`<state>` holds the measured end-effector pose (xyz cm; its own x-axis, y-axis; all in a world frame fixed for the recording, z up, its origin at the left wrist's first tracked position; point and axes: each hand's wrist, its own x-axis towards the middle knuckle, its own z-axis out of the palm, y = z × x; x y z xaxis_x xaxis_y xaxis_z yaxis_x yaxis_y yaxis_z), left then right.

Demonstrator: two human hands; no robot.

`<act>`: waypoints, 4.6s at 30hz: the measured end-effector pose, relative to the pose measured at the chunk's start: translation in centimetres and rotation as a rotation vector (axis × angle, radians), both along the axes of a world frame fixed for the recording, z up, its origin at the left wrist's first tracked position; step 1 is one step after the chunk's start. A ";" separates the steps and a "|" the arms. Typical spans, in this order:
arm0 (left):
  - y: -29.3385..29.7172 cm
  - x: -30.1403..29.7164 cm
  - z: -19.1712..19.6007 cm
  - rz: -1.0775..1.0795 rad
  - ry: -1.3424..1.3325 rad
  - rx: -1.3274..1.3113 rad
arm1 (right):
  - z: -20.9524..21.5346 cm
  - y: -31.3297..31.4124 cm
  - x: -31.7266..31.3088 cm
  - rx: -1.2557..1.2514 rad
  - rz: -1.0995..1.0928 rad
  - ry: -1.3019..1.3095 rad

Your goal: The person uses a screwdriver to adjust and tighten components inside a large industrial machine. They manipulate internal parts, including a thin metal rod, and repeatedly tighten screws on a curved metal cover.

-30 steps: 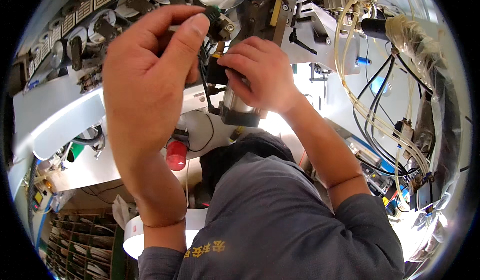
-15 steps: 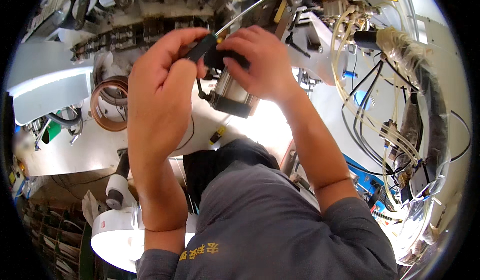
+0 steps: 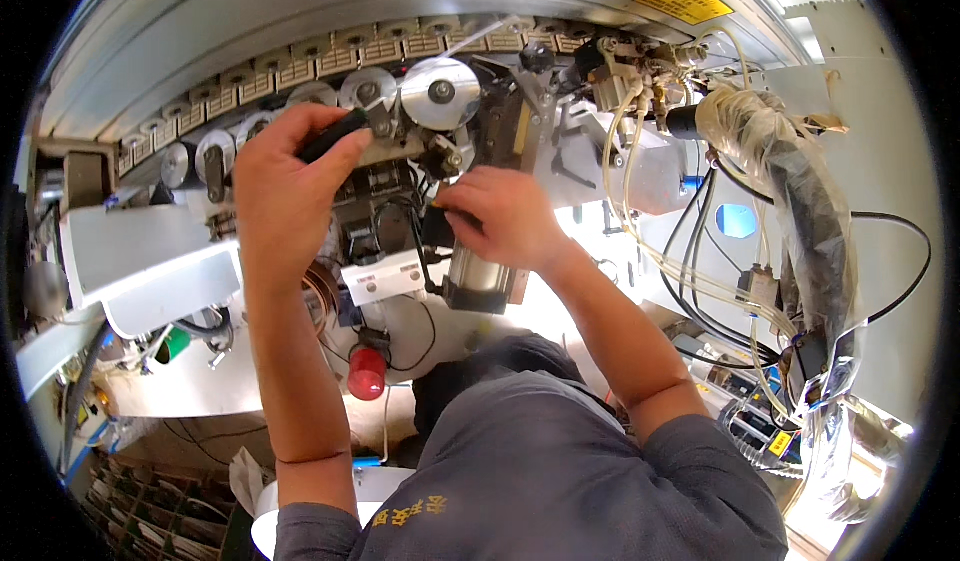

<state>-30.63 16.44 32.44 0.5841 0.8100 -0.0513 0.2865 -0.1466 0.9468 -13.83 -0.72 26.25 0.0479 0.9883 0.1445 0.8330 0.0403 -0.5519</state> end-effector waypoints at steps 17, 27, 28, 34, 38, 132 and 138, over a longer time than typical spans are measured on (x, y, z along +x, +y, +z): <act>5.4 11.6 -3.3 -0.401 0.489 0.276 | 0.2 0.4 0.6 -0.013 -0.046 0.056; 3.6 17.4 -6.3 -0.481 0.265 0.366 | 0.2 0.6 0.8 -0.054 -0.045 0.068; 3.6 17.8 -6.5 -0.519 0.274 0.356 | 0.2 0.6 0.9 -0.058 -0.041 0.075; 3.5 19.8 -6.1 -0.613 0.295 0.293 | -0.3 0.3 1.1 -0.058 -0.035 0.132; 3.5 20.5 -7.4 -0.656 0.199 0.278 | 0.0 0.3 1.1 -0.101 -0.040 0.148; 3.6 21.9 -7.7 -0.800 0.275 0.629 | 0.2 0.6 1.1 -0.062 -0.059 0.163; 3.6 21.9 -7.5 -0.814 0.302 0.708 | 0.2 0.7 1.2 -0.033 -0.047 0.163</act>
